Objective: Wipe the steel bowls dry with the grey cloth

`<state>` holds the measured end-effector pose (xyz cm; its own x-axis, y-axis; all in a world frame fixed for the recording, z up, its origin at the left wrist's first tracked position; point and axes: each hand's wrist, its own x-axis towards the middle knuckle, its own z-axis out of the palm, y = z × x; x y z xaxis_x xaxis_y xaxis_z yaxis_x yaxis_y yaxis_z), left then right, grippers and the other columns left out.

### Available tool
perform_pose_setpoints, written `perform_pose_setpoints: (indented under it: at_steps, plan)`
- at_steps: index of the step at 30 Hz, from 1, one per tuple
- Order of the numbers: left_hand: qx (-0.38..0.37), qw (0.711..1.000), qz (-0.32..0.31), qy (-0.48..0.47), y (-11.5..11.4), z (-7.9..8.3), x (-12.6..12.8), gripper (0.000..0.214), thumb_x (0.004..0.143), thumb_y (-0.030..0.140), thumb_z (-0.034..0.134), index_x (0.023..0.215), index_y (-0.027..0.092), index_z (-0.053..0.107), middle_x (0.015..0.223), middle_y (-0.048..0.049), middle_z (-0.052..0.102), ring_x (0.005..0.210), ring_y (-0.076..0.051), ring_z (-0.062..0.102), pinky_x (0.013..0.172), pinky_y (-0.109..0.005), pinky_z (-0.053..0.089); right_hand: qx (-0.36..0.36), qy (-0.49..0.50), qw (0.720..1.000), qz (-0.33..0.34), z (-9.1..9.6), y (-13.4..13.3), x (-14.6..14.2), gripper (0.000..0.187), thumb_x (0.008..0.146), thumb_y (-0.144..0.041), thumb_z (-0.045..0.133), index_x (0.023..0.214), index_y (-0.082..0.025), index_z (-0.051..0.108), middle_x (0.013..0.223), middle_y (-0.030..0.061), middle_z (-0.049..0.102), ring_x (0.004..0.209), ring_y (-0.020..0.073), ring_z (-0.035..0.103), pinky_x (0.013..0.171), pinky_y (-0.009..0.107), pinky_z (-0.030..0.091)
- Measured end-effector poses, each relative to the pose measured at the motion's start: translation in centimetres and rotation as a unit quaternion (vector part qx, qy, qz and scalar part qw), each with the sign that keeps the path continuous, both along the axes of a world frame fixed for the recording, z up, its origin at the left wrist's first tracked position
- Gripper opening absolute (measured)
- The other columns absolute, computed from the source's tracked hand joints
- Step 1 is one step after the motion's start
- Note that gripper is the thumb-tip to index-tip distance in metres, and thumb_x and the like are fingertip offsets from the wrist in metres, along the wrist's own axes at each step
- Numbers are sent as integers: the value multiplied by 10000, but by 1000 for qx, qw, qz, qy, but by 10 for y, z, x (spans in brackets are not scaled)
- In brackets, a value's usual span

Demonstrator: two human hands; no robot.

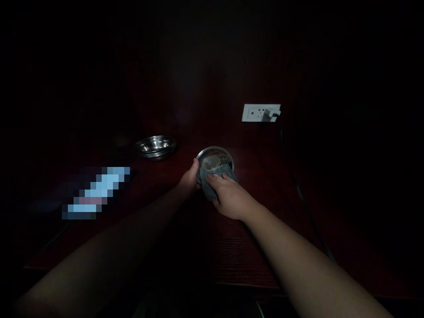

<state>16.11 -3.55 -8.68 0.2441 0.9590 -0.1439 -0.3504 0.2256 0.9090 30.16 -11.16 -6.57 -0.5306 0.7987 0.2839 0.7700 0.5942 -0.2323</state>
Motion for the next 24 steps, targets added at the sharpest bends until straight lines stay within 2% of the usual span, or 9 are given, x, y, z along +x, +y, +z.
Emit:
perform_pose_setpoints:
  at_steps: [3,7,13,16,20,24]
  plan:
    - [-14,1000,16,3,-3,4,1,573,802,616,444,1125,178,624,1046,-105,698,1034,-254,629,867,-344,494,1,7,1000,4,-2,0,1,699,708,-119,541,1384,-96,363,1396,172,440,1307,288,395,1117,496,265]
    - [-3,1000,1,-23,-3,3,1,586,814,612,423,1136,160,611,1135,-114,663,1082,-242,607,923,-347,470,1,41,999,17,-5,0,-1,727,702,-79,524,1401,-138,337,1431,151,397,1326,288,363,1114,517,261]
    - [22,1000,15,5,2,-7,-1,570,781,632,463,1053,169,651,1149,-100,656,1145,-242,564,1003,-342,411,-9,42,999,31,-5,-1,-6,754,700,-29,463,1425,-69,260,1469,174,312,1359,262,300,1127,479,251]
    - [33,999,-8,-17,2,-6,-1,546,792,616,458,1031,167,654,1114,-102,669,1106,-245,586,991,-350,420,-12,39,999,29,-4,-1,-5,727,716,-41,452,1421,-83,280,1462,164,330,1354,254,311,1124,475,257]
    - [68,992,-63,-83,-2,-1,-3,429,770,445,586,1093,164,611,1065,-88,679,1044,-233,615,973,-367,431,-19,27,999,20,-2,0,-2,725,705,-56,469,1412,-107,315,1444,156,370,1344,259,333,1123,483,257]
    - [72,991,-74,-83,-5,4,-8,422,727,395,638,1071,152,614,1023,-81,686,1004,-233,631,955,-377,440,-23,17,999,19,0,-1,-1,731,696,-54,471,1409,-130,330,1431,145,394,1341,259,338,1124,490,249]
